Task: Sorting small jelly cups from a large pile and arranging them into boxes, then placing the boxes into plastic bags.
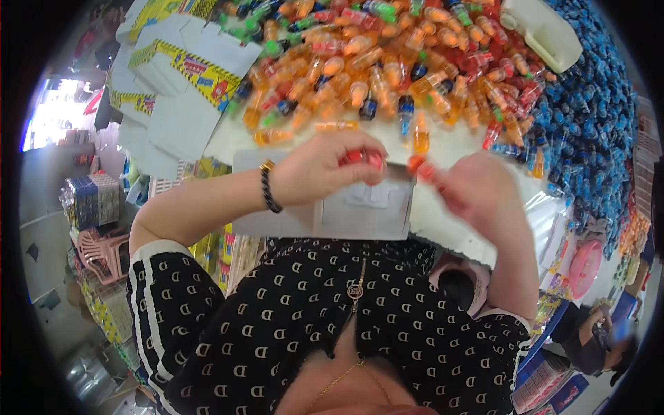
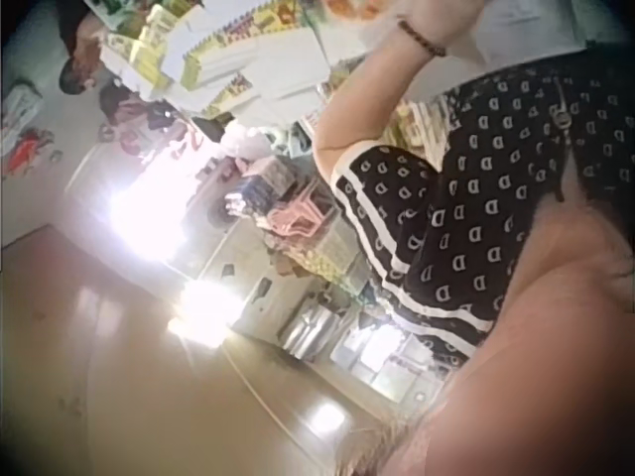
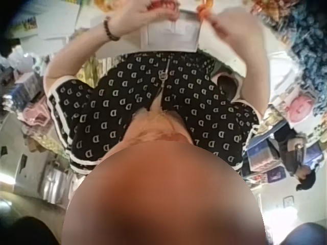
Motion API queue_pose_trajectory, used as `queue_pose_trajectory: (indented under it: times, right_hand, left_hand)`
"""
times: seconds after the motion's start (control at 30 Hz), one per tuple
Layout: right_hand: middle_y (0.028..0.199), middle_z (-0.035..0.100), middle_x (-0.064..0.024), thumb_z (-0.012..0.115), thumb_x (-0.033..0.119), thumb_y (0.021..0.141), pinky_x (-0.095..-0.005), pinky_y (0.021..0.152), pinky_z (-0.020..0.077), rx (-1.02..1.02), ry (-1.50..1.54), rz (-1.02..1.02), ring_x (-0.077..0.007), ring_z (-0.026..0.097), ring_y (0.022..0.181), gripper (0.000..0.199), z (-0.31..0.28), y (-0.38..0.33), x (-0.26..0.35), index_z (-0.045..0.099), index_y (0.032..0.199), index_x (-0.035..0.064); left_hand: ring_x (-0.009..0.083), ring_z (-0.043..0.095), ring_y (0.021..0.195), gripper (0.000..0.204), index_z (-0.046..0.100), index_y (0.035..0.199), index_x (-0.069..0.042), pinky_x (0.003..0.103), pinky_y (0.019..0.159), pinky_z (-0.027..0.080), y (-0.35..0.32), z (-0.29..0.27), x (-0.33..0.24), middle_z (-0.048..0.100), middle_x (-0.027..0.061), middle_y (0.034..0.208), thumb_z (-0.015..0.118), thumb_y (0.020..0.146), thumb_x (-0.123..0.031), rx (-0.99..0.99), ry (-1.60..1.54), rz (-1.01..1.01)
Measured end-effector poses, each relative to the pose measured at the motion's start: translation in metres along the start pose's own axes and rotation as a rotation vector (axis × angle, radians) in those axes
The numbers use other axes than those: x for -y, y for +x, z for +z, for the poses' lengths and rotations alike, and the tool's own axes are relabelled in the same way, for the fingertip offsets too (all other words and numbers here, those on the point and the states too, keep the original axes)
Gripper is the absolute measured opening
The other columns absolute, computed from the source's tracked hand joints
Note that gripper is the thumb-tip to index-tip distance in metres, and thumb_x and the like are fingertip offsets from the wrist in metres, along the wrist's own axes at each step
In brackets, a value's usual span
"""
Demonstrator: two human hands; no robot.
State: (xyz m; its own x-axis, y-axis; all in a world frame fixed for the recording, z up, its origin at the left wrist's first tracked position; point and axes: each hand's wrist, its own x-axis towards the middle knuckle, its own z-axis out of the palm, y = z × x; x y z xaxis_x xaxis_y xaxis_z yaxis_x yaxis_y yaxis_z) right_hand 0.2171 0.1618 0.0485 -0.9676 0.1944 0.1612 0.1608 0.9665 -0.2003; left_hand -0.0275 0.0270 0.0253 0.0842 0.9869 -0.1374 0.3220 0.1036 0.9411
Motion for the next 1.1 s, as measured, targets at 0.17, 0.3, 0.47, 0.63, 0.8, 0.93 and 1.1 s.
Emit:
queue_pose_trajectory:
  times: [0.17, 0.3, 0.47, 0.63, 0.8, 0.93, 1.1]
  right_hand:
    - [0.074, 0.054, -0.0011, 0.068, 0.015, 0.074, -0.0344, 0.059, 0.0447, 0.142, 0.143, -0.271, -0.0197, 0.056, 0.07, 0.016, 0.059, -0.015, 0.068, 0.066, 0.089, 0.0111]
    - [0.081, 0.058, 0.0, 0.072, 0.016, 0.073, -0.0338, 0.062, 0.0465, 0.097, 0.236, -0.32, -0.0197, 0.058, 0.074, 0.022, 0.091, -0.026, 0.086, 0.066, 0.093, 0.0103]
    - [0.091, 0.063, -0.0032, 0.078, 0.017, 0.069, -0.0345, 0.07, 0.0501, -0.175, 0.56, -0.185, -0.0226, 0.061, 0.082, 0.035, 0.123, -0.036, 0.099, 0.066, 0.101, 0.0094]
    - [0.105, 0.065, -0.0112, 0.08, 0.012, 0.069, -0.0361, 0.082, 0.052, -0.237, 0.781, 0.0, -0.0302, 0.062, 0.095, 0.047, 0.146, -0.063, 0.09, 0.063, 0.113, 0.0091]
    - [0.115, 0.064, -0.014, 0.076, 0.014, 0.075, -0.0407, 0.093, 0.0484, 0.022, 0.904, 0.205, -0.0353, 0.059, 0.11, 0.046, 0.118, -0.072, 0.102, 0.06, 0.118, 0.0037]
    - [0.12, 0.063, -0.0155, 0.067, 0.011, 0.083, -0.0406, 0.095, 0.047, 0.128, 0.742, 0.173, -0.0345, 0.058, 0.113, 0.04, 0.105, -0.068, 0.089, 0.058, 0.121, 0.0025]
    - [0.122, 0.062, -0.0114, 0.052, 0.006, 0.092, -0.0326, 0.094, 0.0465, -0.245, 0.645, 0.478, -0.0234, 0.06, 0.112, 0.032, 0.054, -0.048, 0.007, 0.059, 0.123, 0.004]
  left_hand:
    - [0.0256, 0.065, 0.091, 0.034, 0.056, 0.118, -0.003, 0.035, 0.081, 0.051, -0.036, 0.053, 0.039, 0.066, 0.014, 0.098, 0.064, 0.087, -0.016, 0.404, 0.327, -0.054]
    - [0.0347, 0.064, 0.093, 0.031, 0.057, 0.117, -0.003, 0.043, 0.082, 0.049, -0.053, 0.066, 0.045, 0.066, 0.0186, 0.098, 0.058, 0.088, -0.014, 0.544, 0.34, -0.169]
    - [0.0305, 0.065, 0.087, 0.038, 0.055, 0.125, -0.004, 0.042, 0.075, 0.05, -0.038, 0.065, 0.08, 0.067, 0.0139, 0.092, 0.052, 0.088, -0.011, 0.475, 0.209, -0.009]
    - [0.0175, 0.061, 0.079, 0.043, 0.052, 0.131, -0.005, 0.034, 0.069, 0.05, -0.012, 0.054, 0.075, 0.065, 0.0047, 0.092, 0.05, 0.089, -0.012, 0.841, -0.124, -0.543]
    - [0.0126, 0.06, 0.079, 0.04, 0.053, 0.13, -0.004, 0.03, 0.068, 0.051, -0.01, 0.058, 0.075, 0.065, 0.0035, 0.097, 0.049, 0.091, -0.013, 0.892, -0.099, -0.478]
    - [0.0124, 0.062, 0.084, 0.037, 0.055, 0.126, -0.001, 0.029, 0.072, 0.052, -0.001, 0.047, 0.064, 0.066, 0.0044, 0.1, 0.053, 0.092, -0.015, 0.824, 0.102, -0.1]
    - [0.0151, 0.065, 0.092, 0.035, 0.057, 0.118, 0.003, 0.03, 0.081, 0.052, 0.043, -0.002, -0.012, 0.067, 0.007, 0.103, 0.059, 0.091, -0.02, 0.607, -0.134, -0.118]
